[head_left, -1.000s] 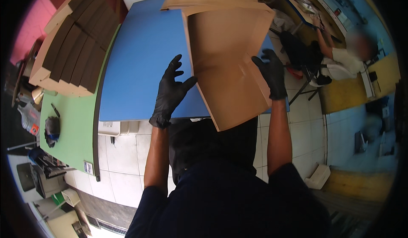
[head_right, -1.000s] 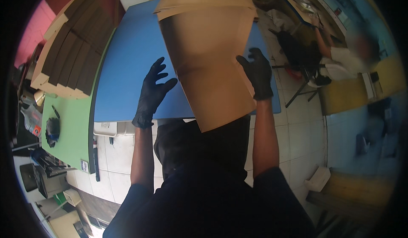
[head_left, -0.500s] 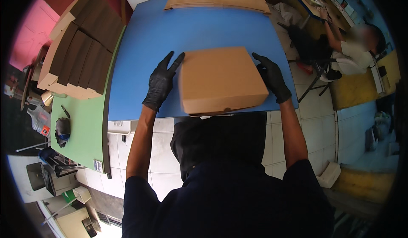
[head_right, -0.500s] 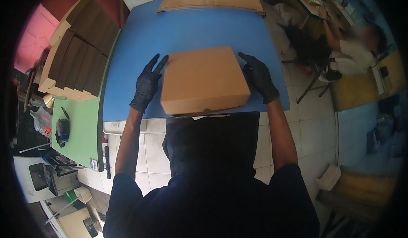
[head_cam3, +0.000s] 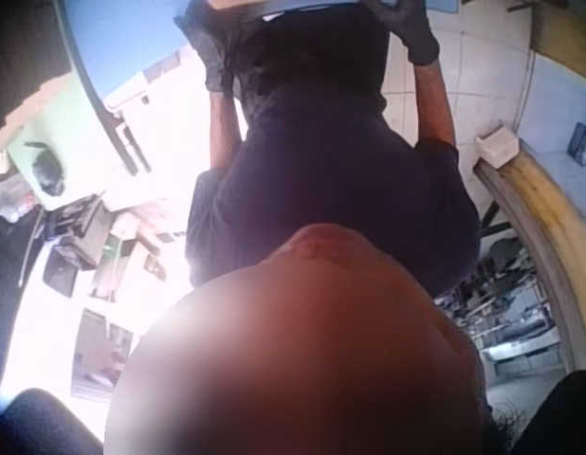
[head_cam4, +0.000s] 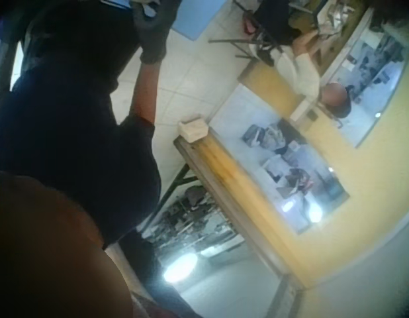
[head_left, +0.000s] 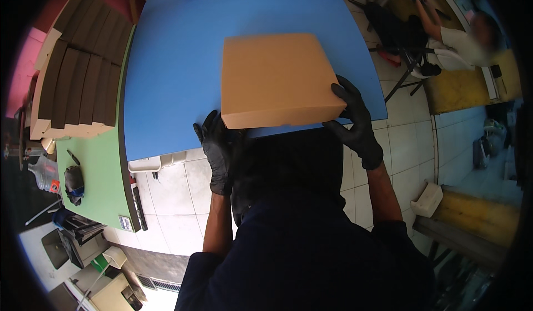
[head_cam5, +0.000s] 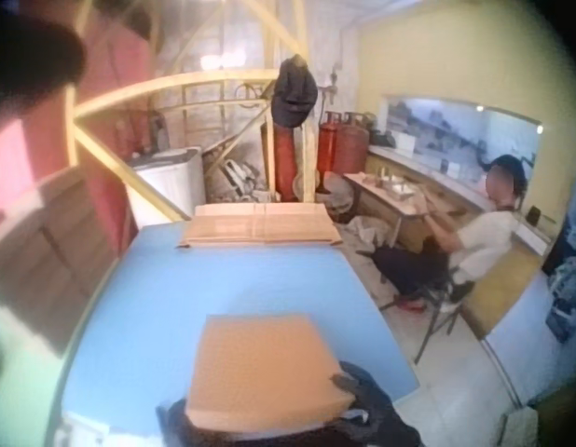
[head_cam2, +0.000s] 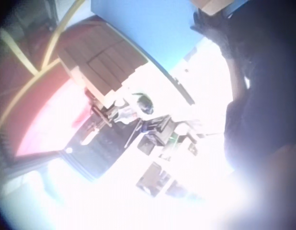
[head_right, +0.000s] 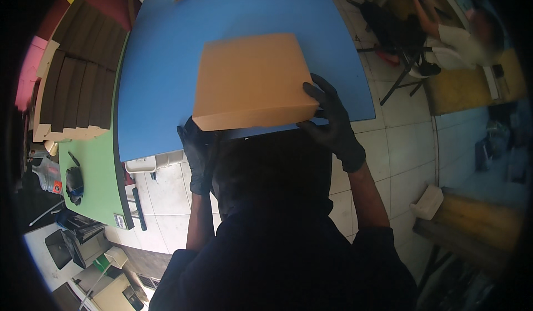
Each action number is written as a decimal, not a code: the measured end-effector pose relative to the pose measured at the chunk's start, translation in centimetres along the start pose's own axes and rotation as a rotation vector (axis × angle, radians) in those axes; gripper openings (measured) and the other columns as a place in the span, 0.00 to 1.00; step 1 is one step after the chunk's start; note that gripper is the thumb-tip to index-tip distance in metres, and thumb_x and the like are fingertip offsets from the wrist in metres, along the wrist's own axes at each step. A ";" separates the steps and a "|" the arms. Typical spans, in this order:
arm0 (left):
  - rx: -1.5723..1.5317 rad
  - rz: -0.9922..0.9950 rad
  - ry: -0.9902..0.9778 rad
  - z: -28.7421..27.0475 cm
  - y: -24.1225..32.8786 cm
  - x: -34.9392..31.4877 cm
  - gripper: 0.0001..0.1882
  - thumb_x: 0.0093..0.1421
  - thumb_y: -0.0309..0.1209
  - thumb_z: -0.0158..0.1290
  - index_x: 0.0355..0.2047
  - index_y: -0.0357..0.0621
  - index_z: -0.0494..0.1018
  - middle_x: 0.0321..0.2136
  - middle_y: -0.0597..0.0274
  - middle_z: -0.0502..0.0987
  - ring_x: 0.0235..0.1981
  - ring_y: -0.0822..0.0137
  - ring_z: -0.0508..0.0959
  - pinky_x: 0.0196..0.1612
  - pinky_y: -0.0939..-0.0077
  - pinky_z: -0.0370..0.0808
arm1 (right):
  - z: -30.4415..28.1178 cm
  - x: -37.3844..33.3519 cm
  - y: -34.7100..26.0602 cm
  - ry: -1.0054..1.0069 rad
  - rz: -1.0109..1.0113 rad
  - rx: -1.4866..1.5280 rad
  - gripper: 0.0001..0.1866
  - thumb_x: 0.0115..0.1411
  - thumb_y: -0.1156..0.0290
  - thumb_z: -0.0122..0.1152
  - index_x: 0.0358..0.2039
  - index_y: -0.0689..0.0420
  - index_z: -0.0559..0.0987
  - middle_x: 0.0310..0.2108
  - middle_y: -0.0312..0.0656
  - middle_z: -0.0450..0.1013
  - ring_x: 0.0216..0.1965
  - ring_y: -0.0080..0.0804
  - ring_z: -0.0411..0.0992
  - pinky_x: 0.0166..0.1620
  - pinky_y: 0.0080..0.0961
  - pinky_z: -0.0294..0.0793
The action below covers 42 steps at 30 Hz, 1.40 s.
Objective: The person assembles flat cardboard boxes by folding and tucking the flaps into place. They repeatedly pick up flat sheets, fold the sides, and secure the tabs to form rectangular boxes, stacking the finished units on a nearby table.
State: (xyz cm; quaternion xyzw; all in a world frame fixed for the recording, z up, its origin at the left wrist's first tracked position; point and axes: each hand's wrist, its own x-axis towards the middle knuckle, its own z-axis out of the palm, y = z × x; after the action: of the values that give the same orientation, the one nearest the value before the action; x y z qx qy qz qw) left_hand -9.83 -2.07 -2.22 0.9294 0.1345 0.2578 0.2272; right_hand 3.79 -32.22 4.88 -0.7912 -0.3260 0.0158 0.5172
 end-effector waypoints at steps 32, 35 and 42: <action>-0.473 -0.436 0.063 -2.0 2.7 1.5 0.29 0.60 0.33 0.64 0.61 0.44 0.74 0.49 0.49 0.80 0.47 0.48 0.81 0.48 0.59 0.79 | 6.7 -1.0 -0.7 0.028 -0.070 -0.613 0.28 0.64 0.75 0.64 0.65 0.48 0.75 0.72 0.50 0.58 0.67 0.50 0.67 0.60 0.39 0.78; -0.275 -0.270 0.209 -0.5 2.1 1.4 0.23 0.61 0.34 0.62 0.56 0.42 0.76 0.45 0.49 0.80 0.44 0.45 0.79 0.47 0.55 0.77 | 6.9 -1.0 -1.0 0.001 -0.077 -0.686 0.29 0.64 0.77 0.63 0.66 0.49 0.75 0.72 0.52 0.58 0.69 0.51 0.65 0.63 0.41 0.74; -0.716 -0.328 0.203 -3.0 3.4 0.4 0.34 0.60 0.31 0.67 0.63 0.41 0.64 0.54 0.47 0.73 0.55 0.51 0.76 0.58 0.56 0.75 | 8.6 -1.4 -3.3 0.052 -0.225 -0.445 0.27 0.64 0.78 0.61 0.65 0.56 0.74 0.71 0.59 0.58 0.71 0.58 0.59 0.68 0.47 0.67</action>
State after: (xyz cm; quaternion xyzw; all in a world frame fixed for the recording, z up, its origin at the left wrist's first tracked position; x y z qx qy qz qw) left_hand -10.66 -3.84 1.90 0.7277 0.2045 0.3392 0.5600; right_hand -2.06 -25.14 3.14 -0.8445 -0.3939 -0.1344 0.3370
